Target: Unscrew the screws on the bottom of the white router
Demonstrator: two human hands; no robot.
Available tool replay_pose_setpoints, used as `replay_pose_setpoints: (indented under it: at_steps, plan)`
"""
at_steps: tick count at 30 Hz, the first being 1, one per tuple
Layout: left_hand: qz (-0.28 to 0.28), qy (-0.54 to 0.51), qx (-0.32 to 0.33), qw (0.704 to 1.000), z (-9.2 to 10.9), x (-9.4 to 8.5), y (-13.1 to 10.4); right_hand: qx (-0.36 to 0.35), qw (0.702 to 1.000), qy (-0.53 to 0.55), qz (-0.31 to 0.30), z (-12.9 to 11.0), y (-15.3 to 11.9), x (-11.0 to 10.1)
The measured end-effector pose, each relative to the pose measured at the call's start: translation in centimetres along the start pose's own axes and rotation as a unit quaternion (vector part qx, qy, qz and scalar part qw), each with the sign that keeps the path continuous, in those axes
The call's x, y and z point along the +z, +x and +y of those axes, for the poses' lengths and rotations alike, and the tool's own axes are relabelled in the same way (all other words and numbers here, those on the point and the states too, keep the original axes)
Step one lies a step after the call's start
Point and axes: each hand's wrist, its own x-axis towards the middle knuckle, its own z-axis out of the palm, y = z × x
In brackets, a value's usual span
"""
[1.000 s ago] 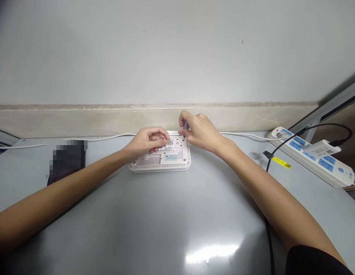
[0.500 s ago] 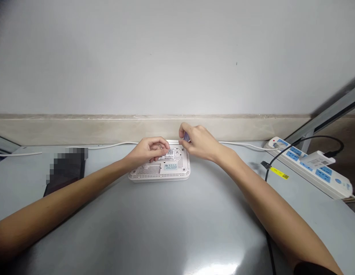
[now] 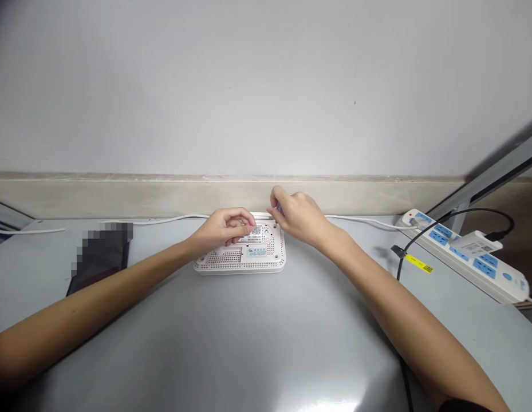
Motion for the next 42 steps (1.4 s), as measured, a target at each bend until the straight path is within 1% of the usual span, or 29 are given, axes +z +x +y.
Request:
replay_pose_setpoints:
  at_steps: [3, 6, 8, 11, 21, 24, 27, 31, 39, 42]
  plan:
    - [-0.003, -0.004, -0.002, 1.000, 0.02, 0.00, 0.02, 0.000, 1.000, -0.020, -0.019, -0.05, -0.06, -0.41]
    - [-0.005, -0.013, -0.004, 1.000, -0.01, -0.01, 0.07, -0.020, 0.998, 0.029, -0.050, -0.03, -0.19, -0.88]
    - [-0.007, -0.019, -0.003, 1.000, -0.07, -0.03, 0.11, -0.018, 0.996, 0.063, -0.059, 0.00, -0.27, -1.04]
    - [-0.009, -0.022, -0.003, 1.000, -0.16, -0.04, 0.15, 0.001, 0.997, 0.062, -0.052, -0.03, -0.29, -1.05]
    - [-0.002, -0.017, 0.003, 1.000, 0.08, 0.04, 0.00, 0.009, 1.000, 0.008, -0.015, -0.41, -0.05, -0.25]
    - [-0.007, -0.024, 0.008, 1.000, -0.10, 0.03, 0.11, -0.007, 1.000, 0.015, -0.020, -0.28, -0.20, -0.39]
    - [-0.006, -0.028, 0.006, 1.000, -0.21, 0.07, 0.20, -0.026, 0.997, 0.054, -0.039, -0.22, -0.27, -0.57]
    - [-0.003, -0.027, 0.010, 1.000, -0.09, 0.12, 0.18, -0.013, 0.995, 0.091, -0.046, -0.20, -0.18, -0.60]
    - [-0.003, -0.020, 0.015, 1.000, 0.05, 0.08, 0.09, -0.021, 0.997, 0.063, -0.042, -0.26, -0.12, -0.56]
    - [0.002, -0.017, 0.013, 1.000, 0.05, 0.15, 0.14, -0.022, 0.998, 0.044, -0.029, -0.39, -0.11, -0.57]
